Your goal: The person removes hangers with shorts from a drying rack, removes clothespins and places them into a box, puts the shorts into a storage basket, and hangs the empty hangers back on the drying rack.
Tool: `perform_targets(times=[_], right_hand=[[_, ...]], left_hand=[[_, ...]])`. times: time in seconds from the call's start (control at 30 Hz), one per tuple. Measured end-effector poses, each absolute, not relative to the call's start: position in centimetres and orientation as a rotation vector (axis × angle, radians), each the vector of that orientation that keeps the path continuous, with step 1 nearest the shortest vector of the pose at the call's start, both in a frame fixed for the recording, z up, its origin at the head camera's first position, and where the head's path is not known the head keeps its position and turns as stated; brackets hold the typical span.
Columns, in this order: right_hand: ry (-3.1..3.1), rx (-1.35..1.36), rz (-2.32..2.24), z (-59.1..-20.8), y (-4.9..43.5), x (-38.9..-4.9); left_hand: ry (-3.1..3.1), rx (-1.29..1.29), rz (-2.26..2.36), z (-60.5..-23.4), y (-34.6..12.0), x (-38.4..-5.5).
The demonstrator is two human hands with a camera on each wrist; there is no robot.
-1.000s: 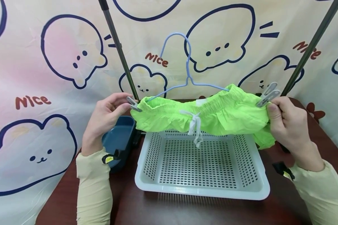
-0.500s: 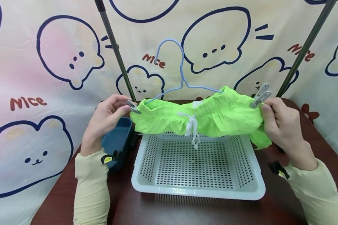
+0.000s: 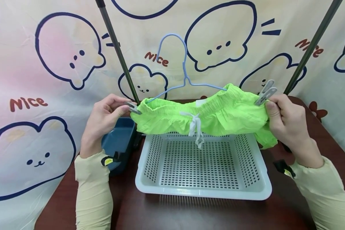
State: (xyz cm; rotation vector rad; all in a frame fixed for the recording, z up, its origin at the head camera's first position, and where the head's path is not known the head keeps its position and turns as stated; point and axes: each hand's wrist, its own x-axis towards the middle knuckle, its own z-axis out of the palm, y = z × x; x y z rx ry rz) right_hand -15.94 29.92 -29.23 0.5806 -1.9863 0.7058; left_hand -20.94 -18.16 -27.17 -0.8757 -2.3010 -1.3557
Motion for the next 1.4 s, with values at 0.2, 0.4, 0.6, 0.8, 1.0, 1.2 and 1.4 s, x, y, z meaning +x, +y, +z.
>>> perform_targets(times=[0.2,0.4,0.6,0.8,1.0,1.2,1.4], right_hand=[[-1.991,0.553,0.726,-29.0,29.5,-15.6],[-2.0,0.549,0.727,-28.9,29.2,-15.3],[-1.999,0.556,0.719,-29.1,29.6,-15.6],[-1.996,0.589,0.711,-29.2,30.0,-15.8],[-1.986,0.598,0.703,-29.2,30.1,-15.8],[-1.998,0.593,0.689,-29.2,30.1,-15.7],[-1.993,0.589,0.691,-29.3,30.2,-15.8]], left_hand=[[-2.27,-0.89,-1.361,-27.1,-18.3,-21.0],[-2.216,-0.907,-1.385,-27.1,-18.5,-20.9],[-2.178,-0.89,-1.437,-26.9,-18.5,-20.6],[-2.202,-0.846,-1.42,-26.6,-18.5,-20.4],[-2.231,-0.779,-1.341,-26.5,-19.0,-20.3],[-2.284,-0.669,-1.302,-26.2,-19.6,-19.9],[-2.359,-0.662,-1.244,-26.2,-20.0,-19.8]])
